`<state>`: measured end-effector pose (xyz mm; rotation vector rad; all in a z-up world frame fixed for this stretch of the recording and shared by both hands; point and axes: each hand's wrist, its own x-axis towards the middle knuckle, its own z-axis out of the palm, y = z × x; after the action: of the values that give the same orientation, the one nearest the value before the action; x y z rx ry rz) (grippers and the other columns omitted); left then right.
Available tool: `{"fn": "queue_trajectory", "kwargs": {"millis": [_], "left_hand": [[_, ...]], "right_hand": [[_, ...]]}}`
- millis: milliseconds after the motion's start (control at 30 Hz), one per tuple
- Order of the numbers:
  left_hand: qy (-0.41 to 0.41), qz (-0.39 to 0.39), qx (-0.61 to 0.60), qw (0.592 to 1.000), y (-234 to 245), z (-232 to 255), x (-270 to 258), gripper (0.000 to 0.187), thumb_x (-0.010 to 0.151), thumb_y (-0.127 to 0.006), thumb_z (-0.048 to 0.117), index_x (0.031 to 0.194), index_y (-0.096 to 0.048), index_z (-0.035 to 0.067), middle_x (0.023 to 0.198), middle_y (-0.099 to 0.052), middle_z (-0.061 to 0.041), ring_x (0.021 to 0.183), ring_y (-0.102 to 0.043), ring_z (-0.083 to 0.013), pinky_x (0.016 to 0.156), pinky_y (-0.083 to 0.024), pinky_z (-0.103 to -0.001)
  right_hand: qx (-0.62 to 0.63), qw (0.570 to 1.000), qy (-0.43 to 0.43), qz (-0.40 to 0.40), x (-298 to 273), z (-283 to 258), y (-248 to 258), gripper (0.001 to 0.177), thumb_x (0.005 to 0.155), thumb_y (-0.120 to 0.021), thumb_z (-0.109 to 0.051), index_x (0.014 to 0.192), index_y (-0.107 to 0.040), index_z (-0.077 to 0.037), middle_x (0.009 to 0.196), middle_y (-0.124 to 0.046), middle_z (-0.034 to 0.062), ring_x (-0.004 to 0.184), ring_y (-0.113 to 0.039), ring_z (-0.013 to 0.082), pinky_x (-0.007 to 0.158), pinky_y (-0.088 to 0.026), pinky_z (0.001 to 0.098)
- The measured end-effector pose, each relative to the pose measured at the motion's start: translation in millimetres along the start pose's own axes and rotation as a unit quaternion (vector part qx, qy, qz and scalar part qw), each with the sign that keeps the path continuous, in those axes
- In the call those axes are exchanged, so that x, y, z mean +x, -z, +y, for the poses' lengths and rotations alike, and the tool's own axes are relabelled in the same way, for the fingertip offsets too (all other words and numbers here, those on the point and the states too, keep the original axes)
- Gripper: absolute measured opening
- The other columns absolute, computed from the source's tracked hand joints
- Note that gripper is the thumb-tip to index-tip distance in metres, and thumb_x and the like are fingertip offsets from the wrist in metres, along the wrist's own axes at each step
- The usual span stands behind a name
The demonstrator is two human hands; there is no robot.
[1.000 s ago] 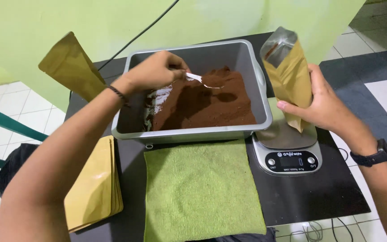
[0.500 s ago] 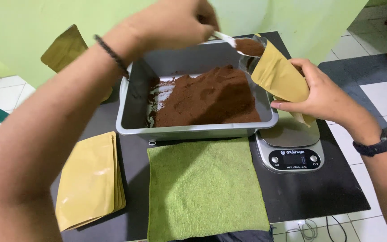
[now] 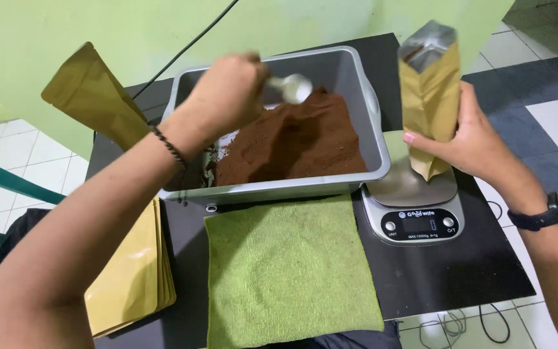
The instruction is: Filling a coffee bag with ground coffee using a spoon and a digital scale to reach a target weight, then folding the bag.
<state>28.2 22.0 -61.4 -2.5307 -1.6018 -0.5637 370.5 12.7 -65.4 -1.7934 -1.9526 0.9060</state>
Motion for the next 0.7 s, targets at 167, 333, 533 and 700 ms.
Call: {"fn": "queue_trajectory", "kwargs": {"millis": [167,333,533,700], "left_hand": [[0.091,-0.261,0.045,0.960,-69.1,-9.0,5.2,0.021,0.088,-0.060,-0.009,0.092,-0.073,0.006,0.102,-0.069,-0.009,0.072,-0.066,-0.0162,0.053,-0.062,-0.020],[0.102,-0.229,-0.164,0.954,-86.6,3.9,8.6,0.021,0.085,-0.048,-0.003,0.081,-0.066,0.005,0.083,-0.071,-0.012,0.058,-0.055,-0.0186,0.048,-0.046,-0.033],[0.231,-0.268,-0.255,0.900,-30.5,14.7,-4.1,0.028,0.094,-0.050,0.001,0.100,-0.076,0.007,0.110,-0.077,-0.010,0.051,-0.043,-0.0076,0.043,-0.037,-0.023],[0.266,-0.253,-0.227,0.902,20.8,6.6,-12.2,0.021,0.102,-0.060,0.023,0.101,-0.079,0.014,0.075,-0.064,0.001,0.054,-0.036,-0.0088,0.053,-0.032,-0.025]], "right_hand": [[0.024,0.998,0.037,0.047,5.5,18.5,3.2,0.090,0.078,-0.077,-0.033,0.148,-0.026,-0.012,0.144,-0.049,0.0136,0.130,-0.050,0.0287,0.107,-0.044,0.0503],[0.006,0.993,0.104,0.059,18.1,36.9,0.7,0.087,0.080,-0.073,-0.039,0.146,-0.026,-0.006,0.141,-0.046,0.0176,0.129,-0.047,0.0318,0.104,-0.043,0.0525],[-0.038,0.995,0.094,0.011,14.2,16.6,-0.4,0.102,0.078,-0.070,-0.044,0.155,-0.014,-0.007,0.150,-0.039,0.0193,0.131,-0.048,0.0369,0.099,-0.051,0.0569],[-0.058,0.996,0.065,-0.016,5.7,-8.1,4.5,0.098,0.076,-0.069,-0.050,0.153,-0.023,-0.010,0.146,-0.043,0.0157,0.130,-0.049,0.0321,0.101,-0.050,0.0548]]}}
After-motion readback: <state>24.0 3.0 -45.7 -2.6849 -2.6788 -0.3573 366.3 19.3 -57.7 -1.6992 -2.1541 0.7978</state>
